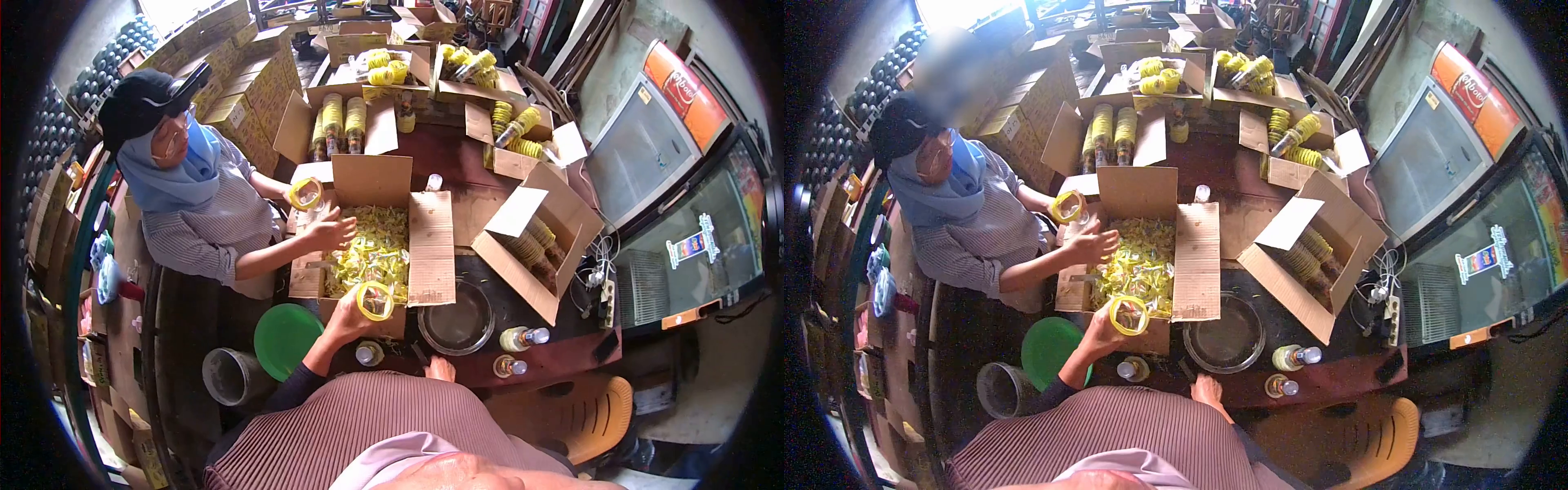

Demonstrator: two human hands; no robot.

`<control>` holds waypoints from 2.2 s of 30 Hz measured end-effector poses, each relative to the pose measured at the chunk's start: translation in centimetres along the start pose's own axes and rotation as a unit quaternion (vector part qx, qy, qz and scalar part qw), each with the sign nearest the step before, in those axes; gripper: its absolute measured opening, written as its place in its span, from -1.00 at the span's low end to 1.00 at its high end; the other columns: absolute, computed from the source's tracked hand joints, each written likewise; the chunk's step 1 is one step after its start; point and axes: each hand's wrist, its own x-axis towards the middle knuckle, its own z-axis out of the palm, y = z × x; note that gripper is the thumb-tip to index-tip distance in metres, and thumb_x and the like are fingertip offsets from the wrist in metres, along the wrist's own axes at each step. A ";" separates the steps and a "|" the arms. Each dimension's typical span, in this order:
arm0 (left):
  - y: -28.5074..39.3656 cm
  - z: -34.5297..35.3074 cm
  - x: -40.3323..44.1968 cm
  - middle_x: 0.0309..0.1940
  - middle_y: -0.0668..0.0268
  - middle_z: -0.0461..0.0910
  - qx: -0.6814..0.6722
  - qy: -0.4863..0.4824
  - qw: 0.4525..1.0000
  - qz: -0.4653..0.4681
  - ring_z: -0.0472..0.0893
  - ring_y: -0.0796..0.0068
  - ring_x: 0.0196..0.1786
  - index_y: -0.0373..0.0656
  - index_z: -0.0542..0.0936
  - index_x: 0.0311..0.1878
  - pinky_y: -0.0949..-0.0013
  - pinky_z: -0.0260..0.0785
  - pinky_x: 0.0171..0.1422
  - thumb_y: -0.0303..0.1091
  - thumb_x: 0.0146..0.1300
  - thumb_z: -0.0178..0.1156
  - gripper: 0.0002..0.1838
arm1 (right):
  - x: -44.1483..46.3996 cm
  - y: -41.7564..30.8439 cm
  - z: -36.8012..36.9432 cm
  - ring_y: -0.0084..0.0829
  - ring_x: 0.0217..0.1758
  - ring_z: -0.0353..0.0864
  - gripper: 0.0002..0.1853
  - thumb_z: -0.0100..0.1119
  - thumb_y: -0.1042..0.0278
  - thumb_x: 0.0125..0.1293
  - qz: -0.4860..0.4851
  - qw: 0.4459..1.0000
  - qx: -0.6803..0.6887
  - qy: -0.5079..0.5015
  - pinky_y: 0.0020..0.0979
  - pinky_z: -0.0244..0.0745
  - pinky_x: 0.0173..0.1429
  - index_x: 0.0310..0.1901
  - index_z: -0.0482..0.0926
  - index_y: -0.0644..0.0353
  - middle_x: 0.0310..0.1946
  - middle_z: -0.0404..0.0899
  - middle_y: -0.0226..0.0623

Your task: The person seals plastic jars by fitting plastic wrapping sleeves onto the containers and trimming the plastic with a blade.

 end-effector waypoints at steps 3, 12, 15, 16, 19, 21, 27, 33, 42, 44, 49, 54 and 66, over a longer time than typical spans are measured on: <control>-0.8 -0.3 -1.1 -0.15 0.16 0.58 -0.033 0.022 0.999 -0.014 0.61 0.29 -0.10 -0.27 0.51 -0.01 0.32 0.45 0.01 -0.31 -0.07 0.51 -0.45 | 0.2 0.0 0.3 0.15 -0.15 0.62 -0.71 0.27 0.29 0.10 0.018 1.000 -0.001 -0.005 0.03 0.52 -0.07 -0.27 0.57 0.38 -0.31 0.61 0.19; -1.0 -1.9 -3.1 -0.17 0.28 0.60 -0.067 0.083 0.994 -0.005 0.58 0.48 -0.12 -0.25 0.52 -0.05 0.40 0.44 0.02 -0.41 -0.14 0.53 -0.46 | 0.5 1.9 -0.4 0.08 -0.12 0.60 -0.76 0.25 0.29 0.09 0.002 0.998 0.020 0.062 -0.01 0.51 -0.07 -0.24 0.58 0.23 -0.26 0.62 0.07; -2.3 -1.7 -3.7 -0.19 0.29 0.62 -0.100 0.073 0.992 -0.023 0.59 0.52 -0.15 -0.25 0.52 -0.05 0.43 0.45 -0.01 -0.41 -0.12 0.52 -0.47 | 0.3 1.6 -0.5 0.09 -0.09 0.59 -0.69 0.28 0.25 0.09 0.015 0.998 0.008 0.057 -0.02 0.50 -0.03 -0.19 0.57 0.28 -0.23 0.61 0.10; -1.4 -2.0 -3.7 -0.19 0.28 0.62 -0.072 0.075 0.995 -0.013 0.60 0.51 -0.15 -0.25 0.52 -0.05 0.41 0.45 0.00 -0.40 -0.12 0.53 -0.47 | 0.4 1.5 -0.5 0.10 -0.08 0.59 -0.66 0.29 0.22 0.09 0.023 0.999 0.011 0.044 -0.01 0.50 -0.03 -0.17 0.57 0.29 -0.22 0.61 0.11; -1.2 -1.9 -3.6 -0.18 0.28 0.62 -0.062 0.063 0.995 -0.041 0.60 0.50 -0.15 -0.25 0.53 -0.06 0.40 0.46 0.00 -0.39 -0.13 0.54 -0.47 | 0.1 0.4 -0.9 0.11 -0.07 0.59 -0.61 0.30 0.14 0.08 0.054 0.998 0.021 0.036 0.00 0.49 -0.02 -0.18 0.56 0.29 -0.21 0.61 0.12; -1.5 -1.8 -3.4 -0.18 0.28 0.62 -0.063 0.057 0.996 -0.035 0.60 0.49 -0.14 -0.25 0.53 -0.05 0.39 0.45 0.01 -0.39 -0.13 0.54 -0.46 | 0.0 -0.4 -1.1 0.14 -0.05 0.58 -0.59 0.32 0.15 0.08 0.062 0.998 0.028 0.011 0.00 0.48 -0.01 -0.16 0.54 0.31 -0.19 0.60 0.14; -1.7 -2.0 -2.5 -0.18 0.26 0.62 -0.033 0.051 0.998 -0.021 0.61 0.45 -0.13 -0.26 0.53 -0.04 0.38 0.45 0.02 -0.37 -0.13 0.54 -0.45 | 0.6 0.0 1.3 0.16 -0.12 0.59 -0.65 0.29 0.23 0.08 0.024 0.999 -0.027 0.011 0.01 0.52 -0.08 -0.21 0.51 0.32 -0.26 0.59 0.18; -1.8 -2.5 -1.8 -0.19 0.15 0.59 -0.044 0.064 0.997 -0.014 0.62 0.24 -0.14 -0.29 0.53 -0.08 0.30 0.44 -0.01 -0.35 -0.08 0.50 -0.51 | 0.9 0.2 1.4 0.16 -0.13 0.60 -0.74 0.19 0.35 0.08 0.041 0.999 -0.012 0.017 0.04 0.51 -0.09 -0.21 0.53 0.30 -0.28 0.60 0.17; -2.1 -1.9 -1.4 -0.17 0.16 0.59 -0.070 0.050 0.996 0.004 0.61 0.30 -0.11 -0.28 0.51 -0.03 0.33 0.43 0.02 -0.36 -0.06 0.49 -0.48 | 0.4 -0.5 1.4 0.07 -0.27 0.63 -0.77 0.26 0.34 0.00 -0.052 0.989 -0.112 0.083 0.00 0.49 -0.19 -0.35 0.54 0.30 -0.37 0.61 0.06; -2.2 -1.8 -1.7 -0.16 0.17 0.59 -0.078 0.047 0.996 0.017 0.61 0.31 -0.11 -0.28 0.51 -0.02 0.33 0.43 0.02 -0.36 -0.06 0.49 -0.48 | 0.4 -0.5 1.7 0.04 -0.23 0.63 -0.78 0.27 0.34 0.00 -0.038 0.987 -0.119 0.097 -0.03 0.48 -0.16 -0.36 0.53 0.28 -0.35 0.61 0.05; -1.4 -2.1 -1.8 -0.17 0.19 0.59 -0.084 0.048 0.995 0.013 0.60 0.36 -0.12 -0.28 0.51 -0.03 0.35 0.43 0.03 -0.33 -0.09 0.52 -0.45 | -1.3 -1.7 -1.5 -0.02 -0.15 0.60 -0.81 0.24 0.33 0.10 -0.035 0.997 -0.012 0.070 -0.08 0.48 -0.08 -0.32 0.54 0.26 -0.31 0.60 -0.05; -1.5 -2.1 -2.1 -0.16 0.18 0.58 -0.091 0.038 0.995 0.027 0.60 0.32 -0.12 -0.28 0.51 -0.01 0.34 0.44 0.03 -0.33 -0.07 0.50 -0.45 | -2.0 -4.6 -6.5 -0.41 -0.37 0.60 -0.87 0.18 0.36 0.20 -0.036 0.964 0.255 0.067 -0.37 0.49 -0.21 -0.31 0.52 0.24 -0.44 0.59 -0.24; -0.8 0.1 -2.0 -0.24 0.10 0.54 0.019 -0.016 0.997 0.074 0.57 0.04 -0.14 -0.25 0.48 -0.09 0.16 0.43 -0.06 -0.31 -0.22 0.52 -0.41 | -1.7 -12.3 -15.7 -0.68 -0.23 0.45 -0.83 0.09 0.38 0.40 -0.145 0.882 0.444 -0.066 -0.57 0.43 -0.09 -0.07 0.51 0.27 -0.28 0.53 -0.48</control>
